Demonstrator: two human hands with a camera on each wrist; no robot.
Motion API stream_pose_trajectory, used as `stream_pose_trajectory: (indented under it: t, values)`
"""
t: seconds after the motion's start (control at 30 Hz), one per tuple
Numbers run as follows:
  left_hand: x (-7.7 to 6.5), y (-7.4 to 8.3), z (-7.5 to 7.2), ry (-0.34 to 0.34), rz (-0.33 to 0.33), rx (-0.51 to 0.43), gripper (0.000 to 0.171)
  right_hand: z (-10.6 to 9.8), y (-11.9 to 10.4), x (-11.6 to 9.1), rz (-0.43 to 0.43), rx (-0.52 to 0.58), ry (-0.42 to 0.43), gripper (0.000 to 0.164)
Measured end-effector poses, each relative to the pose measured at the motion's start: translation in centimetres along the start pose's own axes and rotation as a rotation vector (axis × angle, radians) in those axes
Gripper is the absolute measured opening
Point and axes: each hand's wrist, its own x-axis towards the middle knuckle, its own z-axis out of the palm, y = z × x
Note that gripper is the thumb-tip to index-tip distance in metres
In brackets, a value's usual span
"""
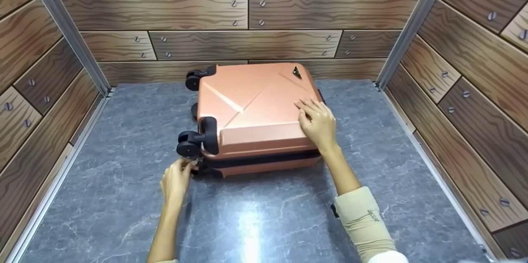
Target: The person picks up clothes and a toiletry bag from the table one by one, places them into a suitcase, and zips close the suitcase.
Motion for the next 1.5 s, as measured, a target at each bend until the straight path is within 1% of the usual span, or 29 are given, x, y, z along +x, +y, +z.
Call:
stream_pose_trajectory:
  t: [0.13, 0.27, 0.37, 0.53, 0.67, 0.77, 0.87, 0.93, 1.0, 1.07, 1.13, 1.2, 1.23, 1.3, 1.37, 1.4, 1.5]
  values:
    - [0.4, -0.2, -0.1, -0.019, -0.035, -0.015, 0.016, 0.1, 0.0, 0.1, -0.002, 0.002, 0.002, 0.026]
    - [0.4, -0.3, -0.1, -0.016, -0.048, -0.024, 0.016, 0.2, 0.0, 0.0, 0.005, 0.007, -0.009, 0.026]
    - [0.3, -0.3, -0.1, -0.023, -0.042, -0.041, 0.016, 0.2, -0.1, 0.0, 0.003, 0.007, -0.011, 0.027]
    - [0.1, 0.1, 0.3, -0.041, -0.004, -0.06, 0.016, -0.1, 0.2, 0.0, 0.0, 0.0, 0.005, 0.027]
    - [-0.1, 0.4, 0.8, -0.027, 0.024, -0.052, 0.019, -0.2, 0.2, 0.0, 0.007, -0.003, 0.009, 0.027]
    - [-0.2, 0.2, 1.0, -0.016, 0.021, -0.07, 0.023, -0.1, 0.2, 0.0, 0.011, 0.004, 0.008, 0.027]
    - [-0.4, -0.3, 1.1, 0.0, 0.005, -0.125, 0.026, 0.1, 0.1, 0.1, 0.011, 0.009, 0.012, 0.026]
    - [-0.4, -0.7, 0.9, 0.028, -0.003, -0.163, 0.026, 0.2, 0.0, 0.0, 0.01, 0.008, 0.014, 0.026]
    - [-0.2, -1.0, 0.4, 0.089, -0.008, -0.22, 0.024, 0.2, 0.0, 0.0, 0.01, 0.006, 0.013, 0.026]
    - [0.0, -0.9, -0.4, 0.182, -0.017, -0.287, 0.023, 0.2, 0.0, 0.0, 0.01, 0.006, 0.008, 0.026]
    - [0.3, -0.3, -1.3, 0.304, -0.001, -0.368, 0.022, 0.2, 0.0, 0.0, 0.008, 0.007, 0.005, 0.026]
    - [0.6, 0.9, -2.1, 0.418, 0.045, -0.431, 0.022, 0.2, 0.0, -0.1, 0.006, 0.006, 0.007, 0.026]
    - [0.7, 1.6, -2.3, 0.466, 0.084, -0.44, 0.022, 0.2, 0.0, -0.1, 0.005, 0.006, 0.01, 0.026]
    - [0.9, 3.3, -2.5, 0.526, 0.193, -0.444, 0.022, 0.2, 0.0, -0.1, 0.005, 0.006, 0.014, 0.026]
    - [0.9, 5.2, -2.3, 0.545, 0.314, -0.418, 0.022, 0.1, 0.0, -0.1, 0.006, 0.007, 0.012, 0.025]
    - [1.0, 6.0, -2.1, 0.541, 0.381, -0.391, 0.022, 0.1, 0.0, -0.1, 0.008, 0.01, 0.01, 0.025]
    - [1.2, 8.1, -1.0, 0.484, 0.571, -0.307, 0.025, 0.1, -0.1, -0.1, 0.012, 0.013, -0.001, 0.025]
